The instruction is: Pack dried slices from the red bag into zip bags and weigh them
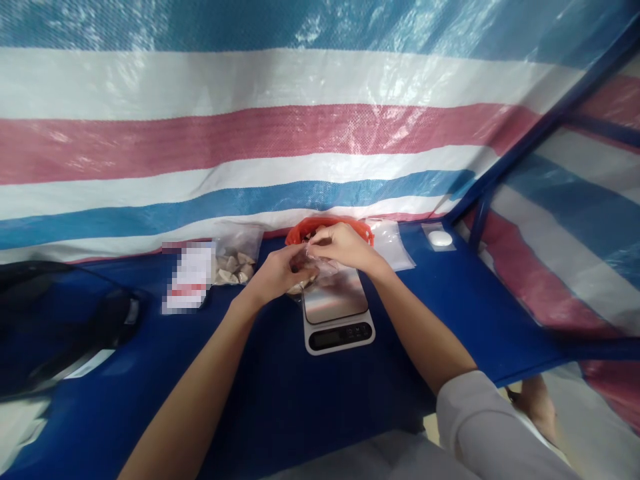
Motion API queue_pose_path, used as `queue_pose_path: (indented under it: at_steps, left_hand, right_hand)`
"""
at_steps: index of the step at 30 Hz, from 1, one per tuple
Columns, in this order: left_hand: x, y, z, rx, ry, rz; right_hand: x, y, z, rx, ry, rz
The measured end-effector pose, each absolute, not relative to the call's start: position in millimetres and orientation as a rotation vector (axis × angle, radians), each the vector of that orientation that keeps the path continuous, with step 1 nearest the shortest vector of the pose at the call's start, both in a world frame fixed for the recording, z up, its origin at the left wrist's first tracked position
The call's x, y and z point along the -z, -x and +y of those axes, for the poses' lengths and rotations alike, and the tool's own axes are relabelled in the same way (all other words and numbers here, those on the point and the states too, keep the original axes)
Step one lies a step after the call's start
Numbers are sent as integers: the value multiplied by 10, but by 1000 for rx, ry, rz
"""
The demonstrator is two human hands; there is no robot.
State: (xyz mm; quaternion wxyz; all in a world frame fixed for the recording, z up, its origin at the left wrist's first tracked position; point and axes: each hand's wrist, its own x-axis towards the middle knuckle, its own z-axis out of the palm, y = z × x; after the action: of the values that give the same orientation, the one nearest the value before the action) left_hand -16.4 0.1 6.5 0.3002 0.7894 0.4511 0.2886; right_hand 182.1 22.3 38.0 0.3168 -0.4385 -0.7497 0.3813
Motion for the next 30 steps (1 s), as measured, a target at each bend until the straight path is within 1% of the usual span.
queue_pose_path:
  at_steps: [4, 7, 9, 15, 18, 23, 30]
  left_hand:
    - [-155, 204, -10, -690, -2069, 1273]
    - [-206, 269, -2, -584, -2037, 1316]
    - [-211, 320, 14, -579, -2000, 1326]
    - [-200, 395, 74, -892, -1722, 1316]
    - [-252, 378, 103, -988, -1659, 1356]
    - [-394, 357, 204, -924, -1788, 1480]
    - [-645, 242, 394, -746, -2056, 1497]
  right_hand:
    - [-463, -1962, 249, -1189, 1010, -1895]
    - [-516, -2055, 254, -1226, 987, -1778]
    - [-509, -2102, 271, -1246, 953, -1712]
    - [-326, -2189, 407, -1347, 922, -1488]
    - [-255, -2208, 500, -1340, 945, -1346]
    - [-224, -2231, 635, -1320, 961, -1214]
    - [-169, -2307, 716, -1316, 1017, -1203]
